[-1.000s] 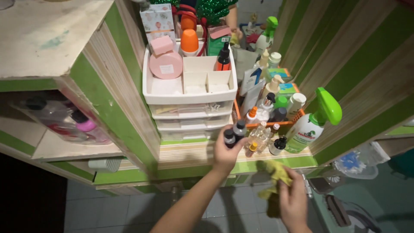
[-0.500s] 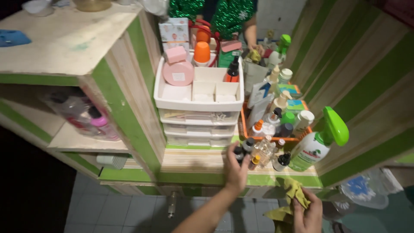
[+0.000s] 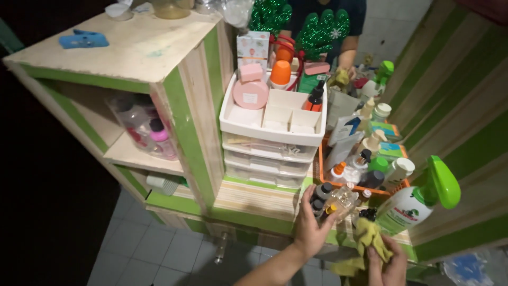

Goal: The person removes various toiletries and decorative items from a bathroom counter and a white plastic organizer. They then use a yellow cloth to wipe the counter surface and the inside of the organizer compartments.

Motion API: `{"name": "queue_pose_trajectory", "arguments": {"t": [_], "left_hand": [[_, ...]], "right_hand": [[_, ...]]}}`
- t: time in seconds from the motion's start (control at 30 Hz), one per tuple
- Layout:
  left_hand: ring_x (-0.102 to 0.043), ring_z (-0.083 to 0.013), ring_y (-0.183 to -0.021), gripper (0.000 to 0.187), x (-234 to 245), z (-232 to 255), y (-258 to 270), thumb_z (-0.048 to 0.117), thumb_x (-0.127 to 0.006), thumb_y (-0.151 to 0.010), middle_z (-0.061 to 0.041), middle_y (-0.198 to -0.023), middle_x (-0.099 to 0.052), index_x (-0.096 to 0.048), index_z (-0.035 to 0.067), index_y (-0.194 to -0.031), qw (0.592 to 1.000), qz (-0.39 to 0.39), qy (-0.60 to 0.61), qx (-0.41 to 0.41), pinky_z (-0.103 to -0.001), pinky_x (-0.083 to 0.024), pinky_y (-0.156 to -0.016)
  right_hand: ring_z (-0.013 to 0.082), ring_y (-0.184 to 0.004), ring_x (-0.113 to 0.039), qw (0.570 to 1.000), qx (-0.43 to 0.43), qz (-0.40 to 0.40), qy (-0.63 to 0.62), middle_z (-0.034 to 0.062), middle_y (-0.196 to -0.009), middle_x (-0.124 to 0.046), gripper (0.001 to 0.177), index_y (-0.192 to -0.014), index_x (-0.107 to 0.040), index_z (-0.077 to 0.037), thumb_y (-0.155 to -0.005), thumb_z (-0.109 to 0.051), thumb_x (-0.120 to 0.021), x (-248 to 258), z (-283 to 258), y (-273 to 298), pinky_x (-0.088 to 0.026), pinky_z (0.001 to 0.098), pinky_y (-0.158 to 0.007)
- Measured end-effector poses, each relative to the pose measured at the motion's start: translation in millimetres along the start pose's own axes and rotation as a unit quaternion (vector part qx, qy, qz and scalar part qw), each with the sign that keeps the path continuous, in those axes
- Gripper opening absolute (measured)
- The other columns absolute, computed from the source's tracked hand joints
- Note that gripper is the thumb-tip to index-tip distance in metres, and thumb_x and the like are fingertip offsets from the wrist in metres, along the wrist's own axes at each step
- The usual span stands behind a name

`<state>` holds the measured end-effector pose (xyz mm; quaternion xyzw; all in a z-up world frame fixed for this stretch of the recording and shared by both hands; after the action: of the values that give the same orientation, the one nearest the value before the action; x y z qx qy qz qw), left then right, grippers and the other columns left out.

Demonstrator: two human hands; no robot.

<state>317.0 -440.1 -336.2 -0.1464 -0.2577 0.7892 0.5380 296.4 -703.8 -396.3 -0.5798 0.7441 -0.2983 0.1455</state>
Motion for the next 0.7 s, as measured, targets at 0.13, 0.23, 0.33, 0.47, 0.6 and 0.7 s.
{"name": "queue_pose_trajectory", "arguments": {"t": [0.13,0.23,0.33,0.47,0.6,0.7], "left_hand": [[-0.047,-0.0410,-0.146,0.094,7,17,-3,0.020,-0.084,-0.089,-0.027,-0.157,-0.043,-0.023,-0.001,-0.158,1.000,0.004,0.000,0.002,-0.044,-0.039,-0.120],[-0.045,-0.0430,-0.143,0.094,5,16,-1,0.017,-0.084,-0.087,-0.028,-0.156,-0.042,-0.025,0.000,-0.157,1.000,-0.005,-0.024,0.004,-0.046,-0.039,-0.117],[-0.043,-0.0460,-0.140,0.094,-17,-20,16,0.009,-0.074,-0.085,-0.028,-0.157,-0.038,-0.020,0.001,-0.161,0.995,-0.046,-0.074,0.041,-0.047,-0.040,-0.115],[-0.044,-0.0439,-0.146,0.080,-28,-64,13,0.004,-0.062,-0.097,-0.025,-0.165,-0.036,-0.022,0.004,-0.166,0.990,-0.037,-0.132,0.033,-0.045,-0.040,-0.119],[-0.038,-0.0467,-0.143,0.092,-5,-3,6,0.005,-0.067,-0.084,-0.027,-0.157,-0.032,-0.017,0.001,-0.161,0.991,-0.034,-0.127,-0.018,-0.047,-0.033,-0.117],[-0.042,-0.0447,-0.142,0.083,-25,-50,10,-0.001,-0.060,-0.085,-0.026,-0.156,-0.038,-0.025,0.001,-0.161,0.987,-0.006,-0.159,-0.036,-0.047,-0.037,-0.115]], "right_hand": [[0.0257,-0.118,-0.062,0.991,0.031,-0.005,0.130,0.0201,-0.129,-0.060,0.040,-0.139,-0.054,0.006,-0.101,-0.006,-0.061,-51,-155,-63,-0.046,0.0362,-0.107],[0.0329,-0.117,-0.060,0.978,0.073,-0.036,0.193,0.0190,-0.125,-0.062,0.038,-0.138,-0.058,-0.001,-0.101,-0.009,-0.059,-93,-187,-100,-0.045,0.0405,-0.106],[0.0397,-0.108,-0.062,0.970,0.058,-0.072,0.224,0.0253,-0.123,-0.059,0.040,-0.138,-0.065,-0.009,-0.100,-0.018,-0.060,-130,-185,-115,-0.049,0.0437,-0.093],[0.0364,-0.097,-0.069,0.925,-0.042,-0.142,0.350,0.0161,-0.109,-0.070,0.036,-0.121,-0.075,-0.016,-0.092,-0.037,-0.067,-159,-143,-124,-0.054,0.0441,-0.083],[0.0366,-0.097,-0.075,0.923,-0.196,-0.113,0.312,0.0244,-0.102,-0.077,0.043,-0.119,-0.079,-0.009,-0.096,-0.045,-0.070,-131,-65,-130,-0.057,0.0422,-0.086],[0.0366,-0.099,-0.072,0.947,-0.063,-0.100,0.300,0.0225,-0.109,-0.075,0.046,-0.123,-0.076,-0.006,-0.095,-0.043,-0.072,-125,-26,-148,-0.055,0.0426,-0.084]]}}
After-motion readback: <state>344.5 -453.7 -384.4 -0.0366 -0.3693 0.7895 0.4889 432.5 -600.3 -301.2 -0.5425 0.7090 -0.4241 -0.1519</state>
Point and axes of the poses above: each hand's wrist, its own y-axis away from the middle knuckle, its own x-axis out of the back of the hand, z = x × y, the point moved 10 cm from there along -y, towards the middle knuckle
